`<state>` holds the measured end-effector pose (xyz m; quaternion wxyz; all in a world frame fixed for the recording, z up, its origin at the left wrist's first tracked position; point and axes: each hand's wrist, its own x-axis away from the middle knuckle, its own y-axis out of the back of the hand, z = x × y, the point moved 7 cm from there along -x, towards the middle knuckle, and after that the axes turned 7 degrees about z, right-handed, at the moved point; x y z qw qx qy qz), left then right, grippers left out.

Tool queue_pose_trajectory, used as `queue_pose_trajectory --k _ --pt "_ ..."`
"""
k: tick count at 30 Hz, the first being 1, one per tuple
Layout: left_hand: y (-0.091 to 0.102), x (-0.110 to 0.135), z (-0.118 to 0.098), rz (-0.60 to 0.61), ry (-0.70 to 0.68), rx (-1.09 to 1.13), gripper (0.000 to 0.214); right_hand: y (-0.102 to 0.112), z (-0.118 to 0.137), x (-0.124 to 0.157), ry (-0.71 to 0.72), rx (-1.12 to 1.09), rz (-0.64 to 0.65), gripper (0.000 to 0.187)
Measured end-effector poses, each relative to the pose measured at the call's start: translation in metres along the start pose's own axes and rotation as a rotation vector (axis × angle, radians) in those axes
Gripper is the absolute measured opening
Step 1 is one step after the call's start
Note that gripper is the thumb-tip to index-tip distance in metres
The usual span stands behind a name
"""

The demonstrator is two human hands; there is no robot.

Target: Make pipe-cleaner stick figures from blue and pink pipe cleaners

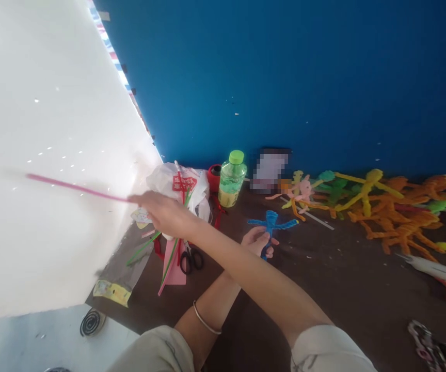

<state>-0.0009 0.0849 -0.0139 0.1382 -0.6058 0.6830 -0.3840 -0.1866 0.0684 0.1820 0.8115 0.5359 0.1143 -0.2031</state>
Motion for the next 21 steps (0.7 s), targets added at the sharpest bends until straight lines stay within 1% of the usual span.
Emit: queue_pose_trajectory --k 1,2,3,4,5,6,7,8,9,10,12,13,15,16,18,21 --pt "0.001 0.001 -0.002 -0.004 -0.017 0.008 0.042 0.037 0.004 0.011 -0.022 0.013 -0.21 0.037" --pt "0.002 0.001 -0.004 0.004 -0.025 0.012 0.039 0.076 0.006 0.03 -0.095 0.048 -0.449 0.03" --pt "0.002 0.002 -0.006 0.01 -0.037 0.014 0.035 0.112 0.005 0.057 -0.239 0.1 -0.687 0.029" --pt "0.002 0.002 -0.009 0.012 -0.062 0.024 0.032 0.144 0.005 0.093 -0.409 0.167 -0.931 0.031" --pt "0.0 0.003 -0.01 0.034 -0.063 0.052 0.031 0.167 0.006 0.128 -0.563 0.23 -1.087 0.033" --pt "-0.002 0.003 -0.01 0.056 -0.057 0.069 0.031 0.182 0.01 0.157 -0.64 0.274 -1.133 0.035" --pt "-0.004 0.004 -0.011 0.063 -0.057 0.074 0.032 0.192 0.015 0.184 -0.666 0.32 -1.14 0.033" --pt "-0.005 0.004 -0.011 0.068 -0.056 0.071 0.032 0.194 0.015 0.205 -0.709 0.339 -1.063 0.031" --pt "-0.007 0.005 -0.011 0.08 -0.058 0.05 0.031 0.192 0.018 0.225 -0.715 0.406 -0.987 0.027" --pt "-0.008 0.005 -0.011 0.08 -0.069 0.021 0.031 0.184 0.019 0.241 -0.716 0.457 -0.879 0.026" --pt "-0.009 0.007 -0.011 0.08 -0.092 -0.06 0.029 0.152 0.013 0.266 -0.717 0.485 -0.599 0.024" --pt "-0.009 0.008 -0.011 0.081 -0.104 -0.109 0.028 0.134 0.008 0.279 -0.733 0.496 -0.488 0.022" --pt "-0.009 0.01 -0.009 0.082 -0.114 -0.187 0.027 0.1 -0.002 0.303 -0.779 0.532 -0.315 0.024" --pt "-0.009 0.011 -0.008 0.083 -0.115 -0.207 0.027 0.086 -0.007 0.315 -0.823 0.539 -0.253 0.025" --pt "-0.01 0.012 -0.007 0.097 -0.112 -0.214 0.029 0.07 -0.014 0.337 -0.919 0.564 -0.227 0.027" --pt "-0.009 0.012 -0.008 0.076 -0.137 -0.213 0.035 0.062 -0.018 0.358 -1.0 0.563 -0.243 0.026"
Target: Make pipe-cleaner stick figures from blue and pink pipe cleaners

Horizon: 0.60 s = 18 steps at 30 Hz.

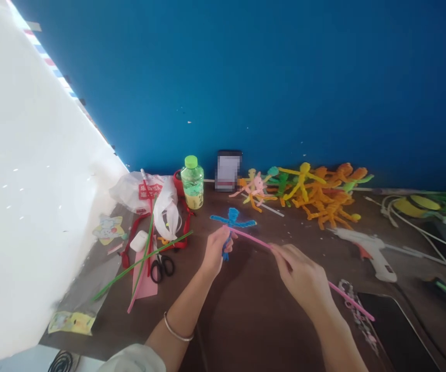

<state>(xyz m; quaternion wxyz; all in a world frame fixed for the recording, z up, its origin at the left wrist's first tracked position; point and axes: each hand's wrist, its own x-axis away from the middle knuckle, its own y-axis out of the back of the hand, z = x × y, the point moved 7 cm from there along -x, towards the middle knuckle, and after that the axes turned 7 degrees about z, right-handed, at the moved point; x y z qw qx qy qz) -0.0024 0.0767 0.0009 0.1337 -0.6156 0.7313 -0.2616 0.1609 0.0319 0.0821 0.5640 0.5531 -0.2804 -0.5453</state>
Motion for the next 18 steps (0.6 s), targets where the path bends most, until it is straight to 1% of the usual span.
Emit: queue_pose_trajectory --k 3,5,8,10,11,13,15,18 --pt "0.002 -0.001 0.0 -0.052 -0.013 -0.04 0.04 -0.008 -0.002 0.002 -0.032 -0.064 0.062 0.024" --pt "0.001 0.0 0.002 -0.066 -0.009 -0.061 0.041 -0.015 0.002 -0.001 -0.085 -0.18 0.086 0.023" --pt "-0.001 0.003 0.001 -0.077 -0.006 -0.1 0.041 -0.031 0.014 -0.009 -0.197 -0.484 0.097 0.029" --pt "-0.003 0.006 0.0 -0.07 -0.011 -0.127 0.04 -0.043 0.022 -0.014 -0.268 -0.704 0.095 0.028" --pt "-0.004 0.007 -0.001 -0.067 -0.012 -0.134 0.04 -0.048 0.024 -0.016 -0.306 -0.78 0.077 0.026" --pt "-0.003 0.008 -0.003 -0.078 -0.015 -0.127 0.041 -0.054 0.025 -0.019 -0.37 -0.863 0.017 0.025" --pt "-0.001 0.007 -0.004 -0.092 -0.01 -0.096 0.043 -0.055 0.022 -0.019 -0.418 -0.876 -0.048 0.025" --pt "-0.001 0.005 -0.004 -0.065 0.016 -0.041 0.042 -0.051 0.019 -0.018 -0.44 -0.855 -0.106 0.023"
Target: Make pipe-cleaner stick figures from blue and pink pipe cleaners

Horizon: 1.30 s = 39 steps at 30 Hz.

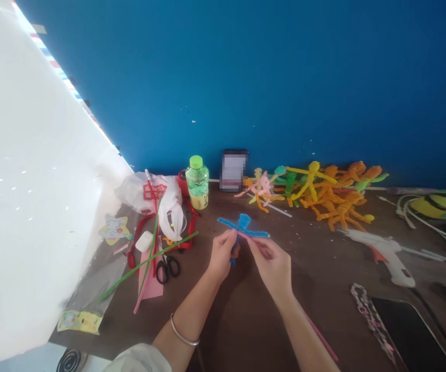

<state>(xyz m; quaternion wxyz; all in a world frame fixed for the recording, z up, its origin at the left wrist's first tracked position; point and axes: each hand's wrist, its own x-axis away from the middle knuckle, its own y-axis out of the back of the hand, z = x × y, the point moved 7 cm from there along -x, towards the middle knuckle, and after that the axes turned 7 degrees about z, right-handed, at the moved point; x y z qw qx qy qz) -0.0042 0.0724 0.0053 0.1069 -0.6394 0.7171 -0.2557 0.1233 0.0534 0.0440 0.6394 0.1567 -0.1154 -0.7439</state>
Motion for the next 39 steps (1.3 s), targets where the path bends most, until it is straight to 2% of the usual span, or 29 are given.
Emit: queue_pose_trajectory --k 6,13,22,26,33,39 --pt "0.0 -0.002 -0.005 0.004 -0.035 0.035 0.034 0.001 0.01 0.003 0.07 0.003 -0.043 0.017" --pt "0.005 0.001 -0.005 -0.044 -0.004 -0.016 0.035 0.0 0.008 0.007 0.098 0.075 -0.127 0.016" --pt "0.005 0.002 -0.01 -0.048 -0.055 -0.096 0.032 -0.002 0.01 0.009 0.159 0.104 -0.137 0.017" --pt "0.006 0.001 -0.008 -0.016 -0.057 -0.081 0.03 0.0 0.01 0.01 0.165 0.11 -0.154 0.017" --pt "0.003 0.001 -0.005 0.018 0.029 -0.018 0.03 0.003 0.014 0.01 0.198 0.106 -0.113 0.014" --pt "-0.002 -0.001 -0.004 0.143 0.044 0.036 0.032 0.007 0.019 0.011 0.249 0.081 -0.149 0.011"
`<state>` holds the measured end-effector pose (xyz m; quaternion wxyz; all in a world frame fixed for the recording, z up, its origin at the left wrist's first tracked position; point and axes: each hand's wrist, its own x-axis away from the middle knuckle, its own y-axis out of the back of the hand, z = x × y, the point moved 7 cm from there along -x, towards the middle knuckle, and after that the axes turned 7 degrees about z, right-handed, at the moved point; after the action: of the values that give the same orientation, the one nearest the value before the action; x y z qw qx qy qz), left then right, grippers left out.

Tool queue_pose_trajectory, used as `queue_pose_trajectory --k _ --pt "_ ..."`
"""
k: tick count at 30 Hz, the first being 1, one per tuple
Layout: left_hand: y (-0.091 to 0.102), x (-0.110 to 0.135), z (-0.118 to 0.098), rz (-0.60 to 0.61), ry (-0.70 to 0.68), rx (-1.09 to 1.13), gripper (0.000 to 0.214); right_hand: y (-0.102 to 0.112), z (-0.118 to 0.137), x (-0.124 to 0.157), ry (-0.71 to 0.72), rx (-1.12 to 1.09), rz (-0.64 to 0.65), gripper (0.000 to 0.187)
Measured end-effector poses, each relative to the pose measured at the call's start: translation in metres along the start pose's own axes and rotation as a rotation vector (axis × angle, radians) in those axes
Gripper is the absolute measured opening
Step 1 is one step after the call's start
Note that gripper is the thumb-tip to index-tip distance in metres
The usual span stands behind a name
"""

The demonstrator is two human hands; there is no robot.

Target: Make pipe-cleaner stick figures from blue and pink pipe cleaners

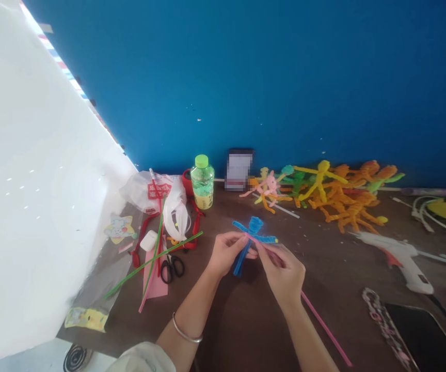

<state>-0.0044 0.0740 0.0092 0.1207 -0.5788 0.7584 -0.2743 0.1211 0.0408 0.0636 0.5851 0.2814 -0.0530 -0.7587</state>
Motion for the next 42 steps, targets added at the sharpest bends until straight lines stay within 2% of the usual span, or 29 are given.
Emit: queue_pose_trajectory --k 3,7,13,17,21,28,32,38,42 --pt "-0.002 -0.002 0.002 0.089 -0.038 0.002 0.029 0.003 0.005 0.001 0.046 0.064 -0.012 0.008" --pt "-0.009 -0.003 0.004 0.177 -0.067 0.041 0.025 0.007 0.016 0.002 0.216 0.252 -0.045 0.005" --pt "-0.008 -0.003 0.0 0.092 -0.13 0.018 0.026 0.005 0.028 0.007 0.428 0.564 -0.09 0.005" --pt "-0.003 -0.005 0.001 0.047 -0.135 0.042 0.025 0.003 0.029 0.01 0.489 0.635 -0.083 0.007" --pt "-0.001 -0.004 0.004 0.024 -0.067 0.127 0.021 0.007 0.022 0.006 0.425 0.457 -0.033 0.007" --pt "-0.006 -0.002 0.01 0.062 0.042 0.252 0.02 0.007 -0.001 -0.004 0.126 0.074 0.138 0.009" --pt "-0.012 -0.001 0.011 0.115 0.085 0.299 0.022 0.004 -0.01 -0.006 0.018 -0.103 0.215 0.008" --pt "-0.015 0.002 0.01 0.178 0.141 0.286 0.024 0.002 -0.005 -0.012 -0.061 -0.179 0.321 0.013" --pt "-0.015 0.004 0.016 0.222 0.183 0.263 0.025 0.001 -0.002 -0.018 -0.063 -0.177 0.522 0.017"
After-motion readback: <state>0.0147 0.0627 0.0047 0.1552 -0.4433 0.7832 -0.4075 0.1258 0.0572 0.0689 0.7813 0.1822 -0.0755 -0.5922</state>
